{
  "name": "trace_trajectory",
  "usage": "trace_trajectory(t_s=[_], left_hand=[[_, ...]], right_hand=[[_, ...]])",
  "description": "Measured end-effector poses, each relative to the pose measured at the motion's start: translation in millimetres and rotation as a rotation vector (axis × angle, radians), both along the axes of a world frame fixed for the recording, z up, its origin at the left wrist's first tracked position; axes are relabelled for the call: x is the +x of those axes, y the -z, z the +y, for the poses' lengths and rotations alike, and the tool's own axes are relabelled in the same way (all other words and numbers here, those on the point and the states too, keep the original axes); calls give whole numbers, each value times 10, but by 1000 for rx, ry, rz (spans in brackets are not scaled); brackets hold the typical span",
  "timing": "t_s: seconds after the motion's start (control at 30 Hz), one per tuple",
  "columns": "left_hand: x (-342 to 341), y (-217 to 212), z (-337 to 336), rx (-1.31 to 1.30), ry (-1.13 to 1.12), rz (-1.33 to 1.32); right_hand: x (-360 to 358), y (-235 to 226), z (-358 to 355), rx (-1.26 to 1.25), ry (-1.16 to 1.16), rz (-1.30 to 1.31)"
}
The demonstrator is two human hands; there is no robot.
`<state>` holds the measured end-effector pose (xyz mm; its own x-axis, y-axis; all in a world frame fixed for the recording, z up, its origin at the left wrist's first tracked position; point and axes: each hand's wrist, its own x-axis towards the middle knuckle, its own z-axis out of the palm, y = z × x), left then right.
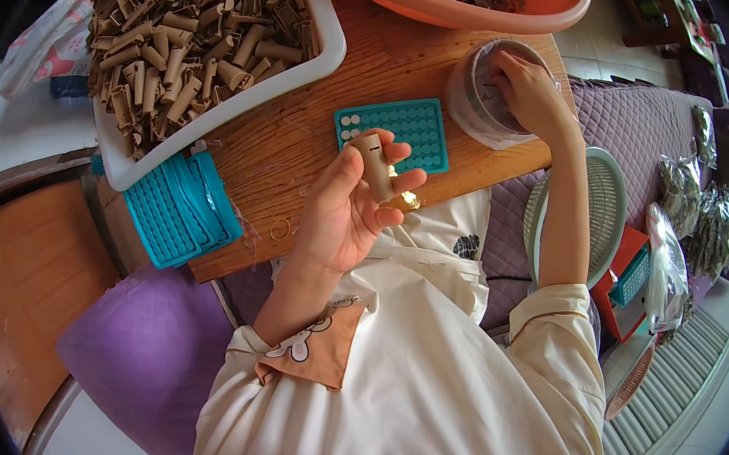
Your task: The person assembles small plastic components into cardboard tubes by hand, working at an assembly table.
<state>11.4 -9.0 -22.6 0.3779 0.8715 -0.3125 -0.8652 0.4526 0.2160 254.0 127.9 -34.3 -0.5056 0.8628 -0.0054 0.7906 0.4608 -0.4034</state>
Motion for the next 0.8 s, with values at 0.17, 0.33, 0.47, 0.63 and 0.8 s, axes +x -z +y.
trace_trajectory(t_s=[0.17, 0.33, 0.47, 0.63, 0.8], left_hand=[[3, 64, -18, 23, 26, 27], [10, 12, -38, -14, 43, 34], [-26, 70, -27, -20, 53, 19], [-31, 35, -9, -77, 95, -103], [-38, 18, -2, -107, 133, -226]], right_hand=[[-21, 77, -4, 142, -26, -15], [30, 106, 50, 95, -31, -38], [41, -90, -24, -31, 125, 101], [136, -160, -115, -56, 272, 262], [167, -251, -217, -304, 426, 551]])
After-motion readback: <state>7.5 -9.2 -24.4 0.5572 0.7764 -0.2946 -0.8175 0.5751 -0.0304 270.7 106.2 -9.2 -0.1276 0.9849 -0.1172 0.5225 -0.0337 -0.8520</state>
